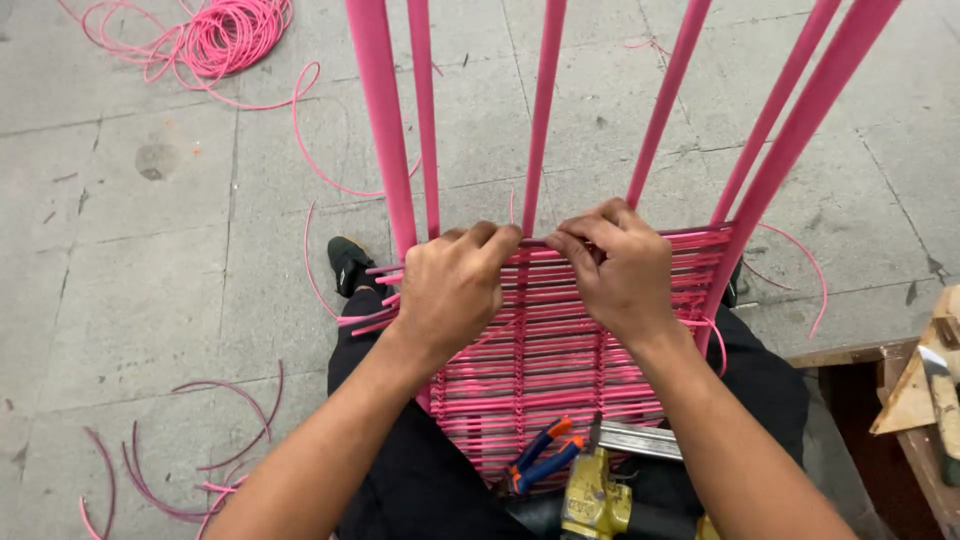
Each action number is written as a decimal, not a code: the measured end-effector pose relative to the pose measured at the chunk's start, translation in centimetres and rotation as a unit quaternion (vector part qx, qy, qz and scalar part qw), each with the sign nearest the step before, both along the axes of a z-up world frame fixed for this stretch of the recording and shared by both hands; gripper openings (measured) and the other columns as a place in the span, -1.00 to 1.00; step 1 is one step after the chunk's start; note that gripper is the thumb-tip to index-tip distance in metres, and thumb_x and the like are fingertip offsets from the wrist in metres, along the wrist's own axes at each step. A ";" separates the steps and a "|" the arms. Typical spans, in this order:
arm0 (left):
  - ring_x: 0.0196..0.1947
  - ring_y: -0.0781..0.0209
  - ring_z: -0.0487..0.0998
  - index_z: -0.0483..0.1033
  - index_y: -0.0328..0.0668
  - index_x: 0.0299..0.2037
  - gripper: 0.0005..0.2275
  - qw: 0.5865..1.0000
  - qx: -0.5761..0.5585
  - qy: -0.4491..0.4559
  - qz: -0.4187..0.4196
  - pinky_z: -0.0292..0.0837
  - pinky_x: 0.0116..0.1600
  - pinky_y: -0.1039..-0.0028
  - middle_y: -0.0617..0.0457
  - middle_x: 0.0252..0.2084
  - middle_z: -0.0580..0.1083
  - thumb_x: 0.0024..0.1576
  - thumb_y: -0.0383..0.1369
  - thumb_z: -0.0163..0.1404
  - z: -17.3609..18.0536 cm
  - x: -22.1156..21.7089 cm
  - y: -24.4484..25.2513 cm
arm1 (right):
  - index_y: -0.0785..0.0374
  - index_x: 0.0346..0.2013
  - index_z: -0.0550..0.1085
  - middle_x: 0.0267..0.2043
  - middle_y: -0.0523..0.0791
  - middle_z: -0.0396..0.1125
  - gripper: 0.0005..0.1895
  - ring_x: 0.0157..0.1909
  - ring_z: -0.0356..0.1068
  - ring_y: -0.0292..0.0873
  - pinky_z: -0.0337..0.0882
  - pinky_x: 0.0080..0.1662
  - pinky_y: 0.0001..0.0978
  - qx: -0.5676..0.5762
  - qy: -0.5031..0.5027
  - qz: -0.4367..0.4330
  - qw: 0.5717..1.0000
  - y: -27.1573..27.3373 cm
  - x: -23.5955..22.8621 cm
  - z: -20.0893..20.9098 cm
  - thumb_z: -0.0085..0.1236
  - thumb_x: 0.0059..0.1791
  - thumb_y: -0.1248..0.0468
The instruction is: Weave a chair seat using pink plastic straps and securing them with a pneumatic staple gun.
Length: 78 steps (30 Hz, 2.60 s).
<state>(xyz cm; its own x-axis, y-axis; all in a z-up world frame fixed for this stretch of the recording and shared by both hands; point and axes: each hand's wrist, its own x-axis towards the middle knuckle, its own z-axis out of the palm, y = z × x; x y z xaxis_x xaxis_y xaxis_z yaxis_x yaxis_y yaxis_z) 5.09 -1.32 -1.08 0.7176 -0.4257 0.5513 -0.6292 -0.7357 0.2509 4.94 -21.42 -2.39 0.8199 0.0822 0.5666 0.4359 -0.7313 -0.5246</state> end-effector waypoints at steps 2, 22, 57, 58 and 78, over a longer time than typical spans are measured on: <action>-0.36 -0.02 0.63 0.55 -0.22 -0.12 -0.77 1.000 0.012 -0.006 -0.004 0.49 -0.39 0.22 -0.06 -0.23 0.57 0.01 -0.53 0.00 0.3 -0.2 0.1 | 0.19 -0.31 0.61 -0.30 -0.12 0.44 -0.89 -0.39 0.49 -0.17 0.46 -0.34 -0.32 -0.009 -0.015 -0.009 1.000 0.4 -0.1 -0.5 0.37 -0.02 0.23; -0.49 -0.08 0.62 0.63 -0.06 -0.31 -0.89 0.999 -0.017 0.032 0.022 0.44 -0.46 0.11 -0.04 -0.41 0.60 0.11 -0.43 0.01 0.2 -0.3 -0.1 | 0.25 0.13 0.45 -0.12 0.06 0.47 -0.45 -0.09 0.49 0.11 0.47 -0.09 -0.07 -0.099 0.351 0.093 0.926 -6.5 -18.4 -7.8 0.26 -0.12 0.15; -0.53 -0.10 0.61 0.64 -0.10 -0.38 -0.90 0.998 0.021 0.036 0.043 0.48 -0.46 0.11 -0.13 -0.49 0.57 -0.03 -0.43 0.05 0.9 -0.4 -0.5 | 0.28 -0.22 0.48 -0.55 -0.21 0.29 -0.91 -0.52 0.35 -0.22 0.36 -0.40 -0.28 0.150 0.133 0.021 0.979 2.2 -13.5 -6.0 0.14 -0.02 0.38; -0.53 -0.10 0.61 0.64 -0.10 -0.38 -0.90 0.998 0.022 0.038 0.040 0.48 -0.46 0.11 -0.13 -0.49 0.57 -0.03 -0.43 0.05 0.9 -0.3 -0.5 | 0.28 -0.22 0.48 -0.55 -0.21 0.29 -0.91 -0.52 0.35 -0.22 0.36 -0.40 -0.28 0.151 0.136 0.018 0.979 2.8 -13.3 -5.5 0.14 -0.02 0.38; -0.54 -0.11 0.61 0.60 -0.20 -0.40 -0.88 0.998 -0.002 0.049 0.028 0.45 -0.49 0.12 -0.12 -0.50 0.57 0.13 -0.38 0.06 1.3 -0.3 -0.4 | 0.36 -0.22 0.54 -0.14 0.00 0.39 -0.86 -0.10 0.41 0.06 0.39 -0.12 -0.04 -0.169 -0.097 0.034 0.980 3.3 -12.7 -6.2 0.28 -0.06 0.43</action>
<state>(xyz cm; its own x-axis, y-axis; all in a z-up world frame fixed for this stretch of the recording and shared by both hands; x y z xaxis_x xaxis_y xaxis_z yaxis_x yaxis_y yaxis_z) 4.80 -1.73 0.18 0.7910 -0.3814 0.4783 -0.5590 -0.7683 0.3118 -7.77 -18.10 -8.55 0.6858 0.3431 0.6418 0.5576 -0.8144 -0.1605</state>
